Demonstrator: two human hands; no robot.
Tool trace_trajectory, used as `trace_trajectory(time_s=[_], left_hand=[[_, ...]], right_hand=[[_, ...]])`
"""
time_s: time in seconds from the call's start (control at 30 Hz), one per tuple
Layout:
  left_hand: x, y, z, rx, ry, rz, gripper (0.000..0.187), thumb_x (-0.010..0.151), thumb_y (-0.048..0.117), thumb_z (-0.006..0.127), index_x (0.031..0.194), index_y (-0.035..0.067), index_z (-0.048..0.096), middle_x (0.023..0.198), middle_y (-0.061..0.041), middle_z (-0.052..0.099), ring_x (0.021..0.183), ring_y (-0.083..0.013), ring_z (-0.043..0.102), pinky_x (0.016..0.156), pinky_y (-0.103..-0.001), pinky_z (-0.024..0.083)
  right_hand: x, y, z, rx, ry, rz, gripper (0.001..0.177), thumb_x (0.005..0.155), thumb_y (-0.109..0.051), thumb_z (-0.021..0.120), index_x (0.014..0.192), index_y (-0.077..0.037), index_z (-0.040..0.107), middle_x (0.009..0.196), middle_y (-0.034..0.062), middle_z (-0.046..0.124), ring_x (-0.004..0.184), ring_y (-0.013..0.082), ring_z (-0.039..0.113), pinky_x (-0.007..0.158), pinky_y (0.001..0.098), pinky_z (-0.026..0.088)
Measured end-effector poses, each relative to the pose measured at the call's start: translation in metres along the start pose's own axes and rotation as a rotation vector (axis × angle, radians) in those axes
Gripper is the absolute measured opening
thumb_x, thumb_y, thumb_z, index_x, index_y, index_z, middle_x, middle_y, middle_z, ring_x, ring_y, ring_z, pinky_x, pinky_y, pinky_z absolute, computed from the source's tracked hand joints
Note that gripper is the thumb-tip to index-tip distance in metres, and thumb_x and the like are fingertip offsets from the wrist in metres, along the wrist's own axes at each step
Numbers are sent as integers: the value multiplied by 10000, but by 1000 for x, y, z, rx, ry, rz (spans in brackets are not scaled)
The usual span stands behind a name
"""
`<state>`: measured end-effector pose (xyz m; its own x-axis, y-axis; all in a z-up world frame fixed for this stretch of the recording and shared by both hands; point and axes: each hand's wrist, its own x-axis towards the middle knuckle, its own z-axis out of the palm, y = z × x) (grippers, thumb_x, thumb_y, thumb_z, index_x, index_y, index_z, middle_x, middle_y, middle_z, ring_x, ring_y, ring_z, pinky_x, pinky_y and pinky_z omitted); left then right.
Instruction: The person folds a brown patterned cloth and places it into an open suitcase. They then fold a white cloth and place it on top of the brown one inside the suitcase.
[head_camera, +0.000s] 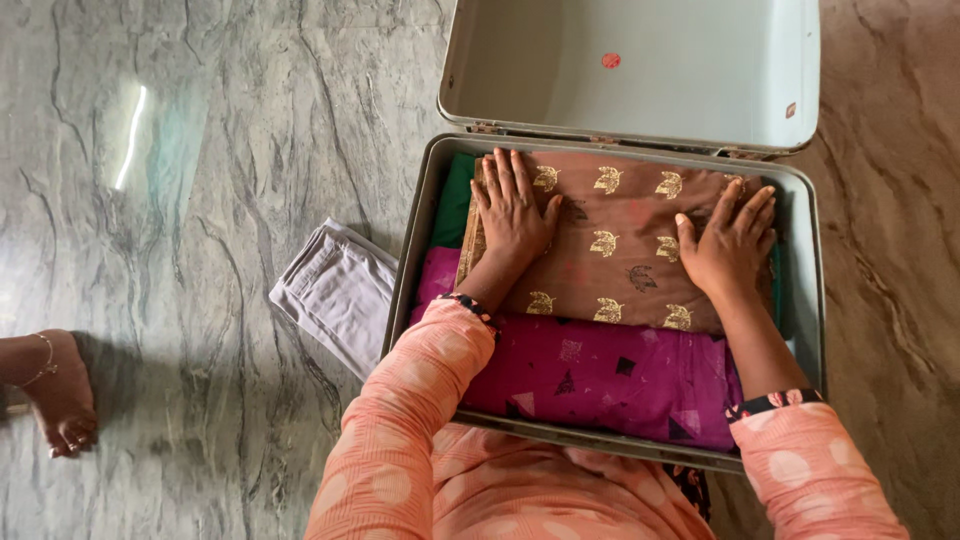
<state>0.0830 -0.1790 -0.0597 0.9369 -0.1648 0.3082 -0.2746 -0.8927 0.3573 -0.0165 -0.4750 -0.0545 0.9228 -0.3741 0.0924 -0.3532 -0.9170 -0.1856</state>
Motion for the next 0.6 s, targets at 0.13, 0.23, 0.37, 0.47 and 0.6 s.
trace_trajectory(time_s=[0.13, 0.23, 0.37, 0.47, 0.6], left_hand=[[2, -2, 1, 12, -28, -15, 1022, 907, 591, 618, 1583, -54, 204, 1651, -307, 177, 1542, -471, 177, 1222, -655, 146], [3, -2, -1, 6, -5, -2, 1030, 898, 593, 623, 1584, -52, 206, 1653, -308, 172, 1535, -468, 184, 1214, -656, 149], [-1, -4, -6, 14, -45, -10, 1024, 905, 584, 641, 1587, -48, 212, 1652, -298, 181, 1542, -455, 185, 1231, -635, 148], [1, -2, -16, -16, -47, -7, 1011, 891, 565, 655, 1583, -37, 229, 1655, -287, 192, 1547, -435, 185, 1240, -613, 145], [4, 6, -28, -54, 29, 98, 927, 906, 522, 641, 1586, 8, 278, 1668, -237, 222, 1559, -407, 180, 1246, -598, 119]], right_hand=[[6, -1, 13, 15, -55, 29, 991, 996, -622, 468, 1668, -7, 76, 1654, 407, -14, 1537, 576, 63, 1143, 749, 192], [5, -4, 12, -11, -8, 10, 982, 1010, -630, 472, 1673, -6, 103, 1653, 418, 12, 1537, 581, 85, 1166, 737, 197], [-10, -3, 1, 51, 55, -14, 921, 1033, -587, 484, 1675, -12, 159, 1683, 381, 78, 1571, 537, 113, 1215, 707, 192], [-15, -7, -6, 25, 211, -114, 871, 1086, -535, 524, 1695, -9, 193, 1731, 328, 130, 1610, 478, 147, 1278, 671, 184], [-18, -31, -14, 69, 306, -339, 843, 1081, -485, 581, 1686, -20, 223, 1756, 239, 173, 1618, 407, 198, 1301, 623, 183]])
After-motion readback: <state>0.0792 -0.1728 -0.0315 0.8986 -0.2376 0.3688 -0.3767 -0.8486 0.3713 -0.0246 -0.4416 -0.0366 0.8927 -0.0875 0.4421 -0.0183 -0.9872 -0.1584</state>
